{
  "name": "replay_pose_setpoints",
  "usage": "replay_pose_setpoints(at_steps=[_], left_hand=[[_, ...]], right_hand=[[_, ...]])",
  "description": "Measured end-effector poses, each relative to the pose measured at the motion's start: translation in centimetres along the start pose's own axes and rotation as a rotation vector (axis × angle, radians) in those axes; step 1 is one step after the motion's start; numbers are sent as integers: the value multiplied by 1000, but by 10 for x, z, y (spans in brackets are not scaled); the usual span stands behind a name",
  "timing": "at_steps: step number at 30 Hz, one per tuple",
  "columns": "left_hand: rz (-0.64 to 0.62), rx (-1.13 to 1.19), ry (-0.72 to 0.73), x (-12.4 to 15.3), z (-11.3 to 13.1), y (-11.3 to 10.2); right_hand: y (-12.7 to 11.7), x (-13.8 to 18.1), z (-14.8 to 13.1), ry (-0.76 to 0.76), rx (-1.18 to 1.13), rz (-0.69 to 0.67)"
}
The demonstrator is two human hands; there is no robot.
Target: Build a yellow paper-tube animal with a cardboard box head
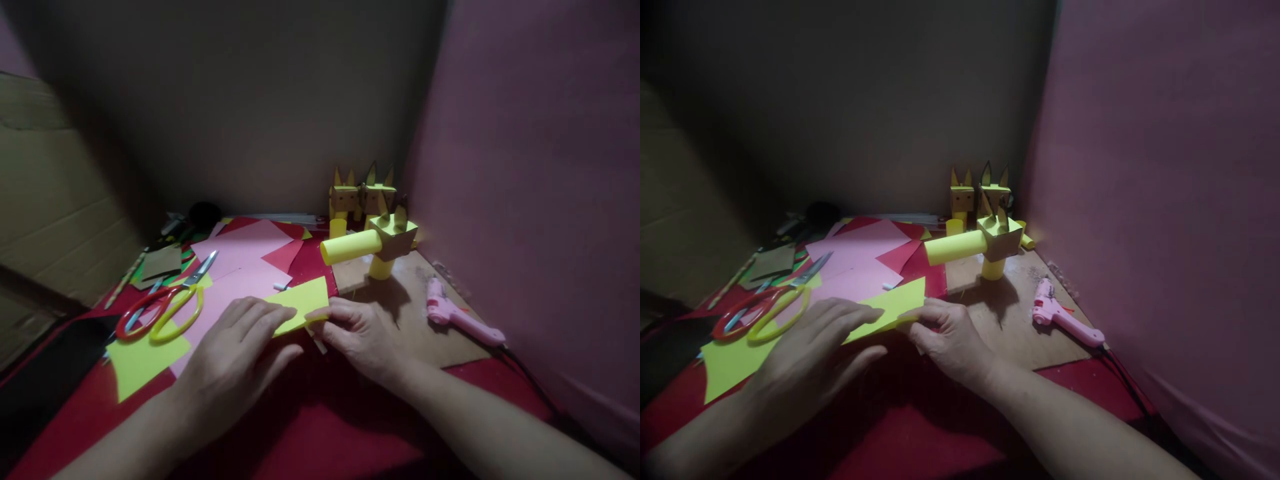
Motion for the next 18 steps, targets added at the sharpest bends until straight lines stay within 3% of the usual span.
replay_pose_setpoints(at_steps=[3,10,18], left_hand=[[-19,-18,20,-2,-1,1],[51,-17,101,-8,-6,-18],[21,6,210,-5,1,-9]], right_hand=[[2,3,-1,-46,-55,-8],[-2,1,17,64,-207,39],[-3,-6,30,187,-463,50]])
Point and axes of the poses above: each hand's wrist, its own x-axis away from the middle knuckle, its own y-axis out of the palm, z = x × y, the point moved 7 cm from there along -x, towards the middle knuckle, and after that the axes turned 11 degrees about z, right-handed, at the moved point
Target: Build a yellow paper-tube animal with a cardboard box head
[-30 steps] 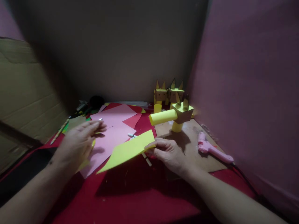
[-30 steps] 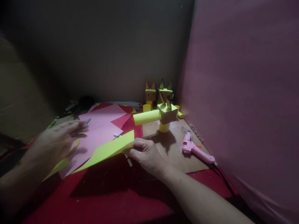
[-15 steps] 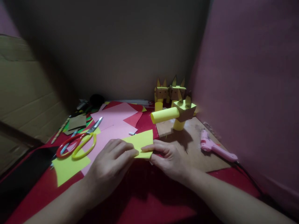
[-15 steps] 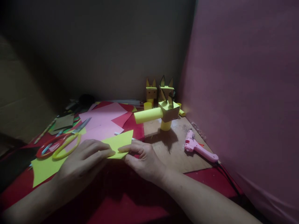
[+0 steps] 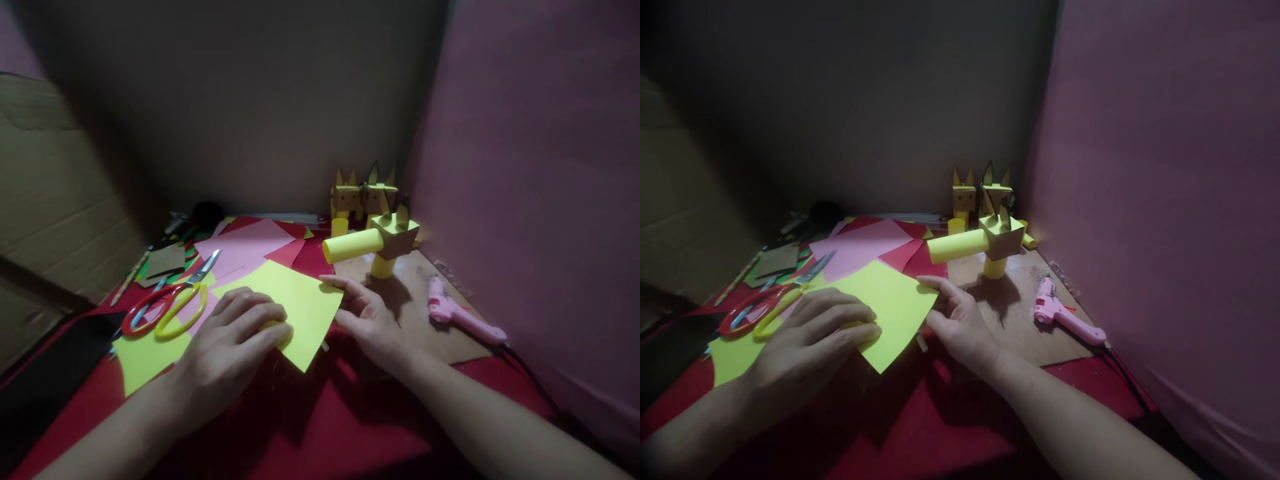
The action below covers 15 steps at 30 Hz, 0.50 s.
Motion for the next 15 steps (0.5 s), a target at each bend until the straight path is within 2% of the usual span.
replay_pose_setpoints(at_steps=[5,9,12,15], left_hand=[[-44,49,-18,3,0,4],[-81,71,-54,4,-3,10],[-86,61,-88,2,-5,13],[-151,24,-120,0,-7,18]], right_hand=[[-2,-2,7,100,-132,-6],[3,1,4,104,-36,-1],[8,6,-2,34,192,-49],[13,13,-10,-162,410,-104]])
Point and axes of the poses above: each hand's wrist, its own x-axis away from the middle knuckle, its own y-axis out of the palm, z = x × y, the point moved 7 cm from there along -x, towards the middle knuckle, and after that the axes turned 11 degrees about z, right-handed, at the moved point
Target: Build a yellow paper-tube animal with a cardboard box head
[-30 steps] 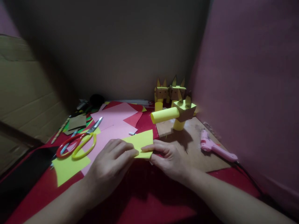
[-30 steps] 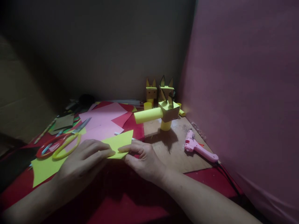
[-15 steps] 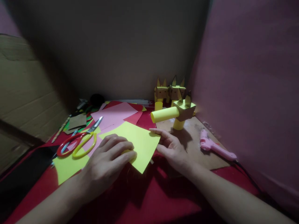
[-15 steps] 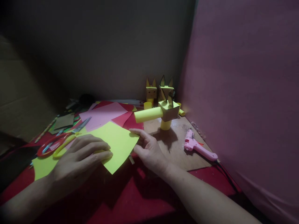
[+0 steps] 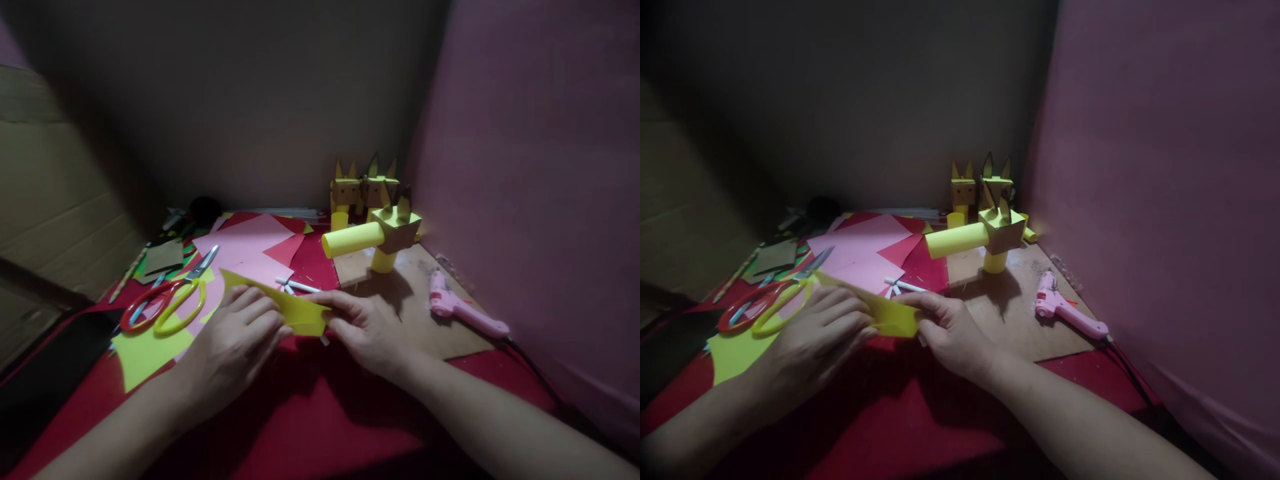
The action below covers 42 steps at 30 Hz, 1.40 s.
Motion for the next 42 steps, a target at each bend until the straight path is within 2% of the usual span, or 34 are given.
replay_pose_setpoints(at_steps=[3,6,10,15,23,26,30,32,36,38,40,42], left_hand=[[-57,-51,14,0,1,4],[-61,-112,40,1,4,5],[-38,-114,57,3,8,3],[92,-159,-26,6,2,-6],[23,-193,42,4,6,0],[26,-201,40,6,3,0],[85,-177,24,6,2,-5],[85,-141,63,4,9,-6],[-14,-41,143,2,26,-2],[-4,4,126,1,25,-8],[121,-51,15,0,7,-25],[321,-213,-225,4,-27,-50]], right_hand=[[5,6,-11,-245,64,-24],[8,8,-13,-350,88,-46],[9,7,-10,-348,106,-66],[8,6,-7,-336,55,-69],[9,8,-12,-389,89,-80],[6,4,-9,-261,69,-54],[5,-2,11,158,-166,-5],[6,-4,18,292,-325,18],[3,-9,27,389,-530,107],[0,-12,33,401,-556,139],[-4,-13,37,392,-561,165],[-7,-14,40,372,-565,181]])
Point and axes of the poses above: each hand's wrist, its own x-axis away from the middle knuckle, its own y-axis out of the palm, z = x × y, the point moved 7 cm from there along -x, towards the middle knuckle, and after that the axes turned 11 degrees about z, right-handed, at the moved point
